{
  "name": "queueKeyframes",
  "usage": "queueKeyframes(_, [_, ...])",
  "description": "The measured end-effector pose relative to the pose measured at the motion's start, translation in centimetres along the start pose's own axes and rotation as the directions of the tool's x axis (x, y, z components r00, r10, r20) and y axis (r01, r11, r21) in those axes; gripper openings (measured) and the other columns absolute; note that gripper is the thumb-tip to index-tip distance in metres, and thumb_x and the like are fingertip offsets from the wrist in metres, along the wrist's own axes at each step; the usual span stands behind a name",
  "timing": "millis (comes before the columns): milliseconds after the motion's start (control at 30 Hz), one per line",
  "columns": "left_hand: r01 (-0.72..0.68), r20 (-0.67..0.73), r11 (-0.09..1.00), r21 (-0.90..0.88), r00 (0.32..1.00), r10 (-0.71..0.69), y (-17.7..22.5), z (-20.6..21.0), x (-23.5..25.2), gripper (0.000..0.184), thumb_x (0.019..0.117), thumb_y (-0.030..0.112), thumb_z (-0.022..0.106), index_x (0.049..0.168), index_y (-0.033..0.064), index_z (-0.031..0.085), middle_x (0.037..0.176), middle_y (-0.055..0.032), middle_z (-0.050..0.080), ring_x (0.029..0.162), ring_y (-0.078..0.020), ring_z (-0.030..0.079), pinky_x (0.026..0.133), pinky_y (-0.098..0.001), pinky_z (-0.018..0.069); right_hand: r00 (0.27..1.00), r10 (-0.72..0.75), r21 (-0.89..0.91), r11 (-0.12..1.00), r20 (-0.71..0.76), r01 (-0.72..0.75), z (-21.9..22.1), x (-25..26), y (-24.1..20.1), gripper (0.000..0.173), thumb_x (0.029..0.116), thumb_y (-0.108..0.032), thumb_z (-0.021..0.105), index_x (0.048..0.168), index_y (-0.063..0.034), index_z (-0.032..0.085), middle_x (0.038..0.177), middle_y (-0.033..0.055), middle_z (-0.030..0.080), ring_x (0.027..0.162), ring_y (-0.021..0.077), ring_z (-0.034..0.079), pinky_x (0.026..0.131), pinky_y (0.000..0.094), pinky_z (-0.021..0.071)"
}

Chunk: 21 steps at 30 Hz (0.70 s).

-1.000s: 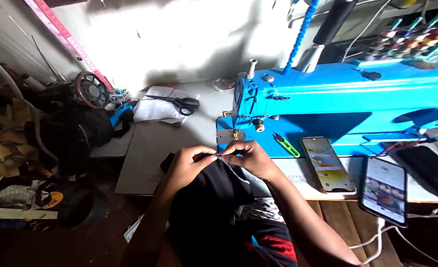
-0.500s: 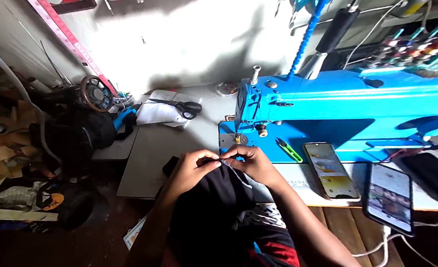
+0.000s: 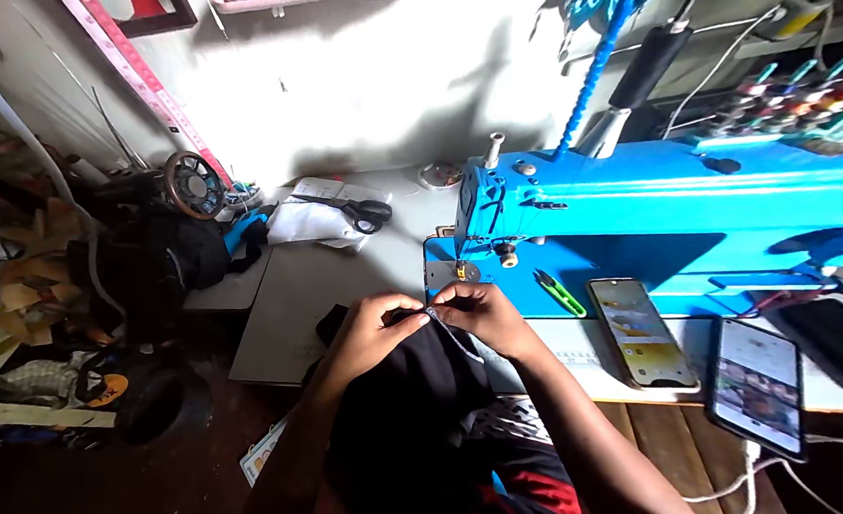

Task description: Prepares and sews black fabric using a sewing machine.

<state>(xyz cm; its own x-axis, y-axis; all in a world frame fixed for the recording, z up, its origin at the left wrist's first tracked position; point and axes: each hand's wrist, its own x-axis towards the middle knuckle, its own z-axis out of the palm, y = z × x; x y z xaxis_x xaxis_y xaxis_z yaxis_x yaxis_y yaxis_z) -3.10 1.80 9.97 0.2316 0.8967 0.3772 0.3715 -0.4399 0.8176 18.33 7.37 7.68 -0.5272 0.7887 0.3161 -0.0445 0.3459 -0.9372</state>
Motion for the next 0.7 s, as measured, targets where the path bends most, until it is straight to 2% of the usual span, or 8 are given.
queueKeyframes(133, [0.012, -0.023, 1.000, 0.019, 1.000, -0.012, 0.2, 0.2, -0.1, 0.017, 0.0936, 0.018, 0.073, 0.100, 0.0018, 0.077, 0.092, -0.0009, 0.073, 0.085, 0.0021, 0.065, 0.079, -0.0153, 0.0541, 1.000, -0.018, 0.009, 1.000, -0.016, 0.018, 0.3, -0.4, -0.1, 0.005, 0.0916, -0.007, 0.071, 0.095, -0.0040, 0.072, 0.083, -0.0080, 0.071, 0.075, -0.0062, 0.063, 0.072, 0.0138, 0.0534])
queueKeyframes(267, [-0.006, -0.043, 0.999, 0.035, 0.999, 0.008, 0.3, 0.0, -0.2, 0.016, 0.0964, 0.017, 0.069, 0.098, 0.0031, 0.077, 0.091, 0.0008, 0.071, 0.082, 0.0035, 0.063, 0.075, -0.0135, 0.0522, 1.000, -0.013, -0.045, 0.999, 0.014, 0.014, -0.2, -1.0, 0.8, 0.017, 0.0912, -0.011, 0.073, 0.105, -0.0010, 0.071, 0.091, -0.0046, 0.071, 0.080, -0.0057, 0.063, 0.077, 0.0143, 0.0536])
queueKeyframes(367, [0.032, -0.043, 0.997, 0.066, 0.999, -0.029, 0.2, -0.3, -0.3, 0.017, 0.0984, 0.018, 0.067, 0.101, 0.0039, 0.076, 0.091, 0.0018, 0.072, 0.074, 0.0051, 0.060, 0.068, -0.0130, 0.0495, 1.000, 0.010, -0.074, 0.997, -0.025, -0.011, -0.7, -1.8, 1.4, 0.015, 0.0916, -0.014, 0.075, 0.101, -0.0025, 0.073, 0.089, -0.0056, 0.072, 0.080, -0.0060, 0.065, 0.078, 0.0150, 0.0548])
queueKeyframes(500, [0.068, -0.066, 0.989, 0.129, 0.996, -0.060, 0.1, -0.2, -0.2, 0.016, 0.0993, 0.017, 0.064, 0.102, 0.0051, 0.075, 0.084, 0.0032, 0.071, 0.063, 0.0046, 0.054, 0.061, -0.0144, 0.0466, 0.987, -0.125, -0.193, 0.976, -0.099, 0.104, -0.7, -2.6, 2.3, 0.017, 0.0949, -0.014, 0.071, 0.104, 0.0006, 0.073, 0.099, 0.0012, 0.074, 0.091, -0.0027, 0.067, 0.088, 0.0181, 0.0555])
queueKeyframes(600, [0.035, -0.106, 0.984, 0.172, 0.994, -0.017, 0.3, -0.5, -0.1, 0.014, 0.0993, 0.017, 0.064, 0.102, 0.0069, 0.074, 0.080, 0.0051, 0.068, 0.057, 0.0044, 0.049, 0.054, -0.0136, 0.0416, 0.964, -0.251, -0.275, 0.936, -0.089, 0.219, -0.5, -3.5, 3.4, 0.023, 0.0975, -0.011, 0.066, 0.116, 0.0030, 0.066, 0.110, 0.0086, 0.073, 0.101, 0.0042, 0.068, 0.094, 0.0232, 0.0548])
queueKeyframes(700, [0.012, -0.124, 0.978, 0.207, 0.992, 0.014, 0.3, -1.0, -0.1, 0.014, 0.0994, 0.016, 0.064, 0.103, 0.0062, 0.074, 0.080, 0.0045, 0.067, 0.059, 0.0039, 0.048, 0.055, -0.0133, 0.0408, 0.937, -0.349, -0.273, 0.904, -0.031, 0.328, -0.6, -4.7, 4.3, 0.015, 0.1000, -0.003, 0.058, 0.112, 0.0019, 0.065, 0.113, 0.0092, 0.070, 0.110, 0.0061, 0.065, 0.100, 0.0241, 0.0523])
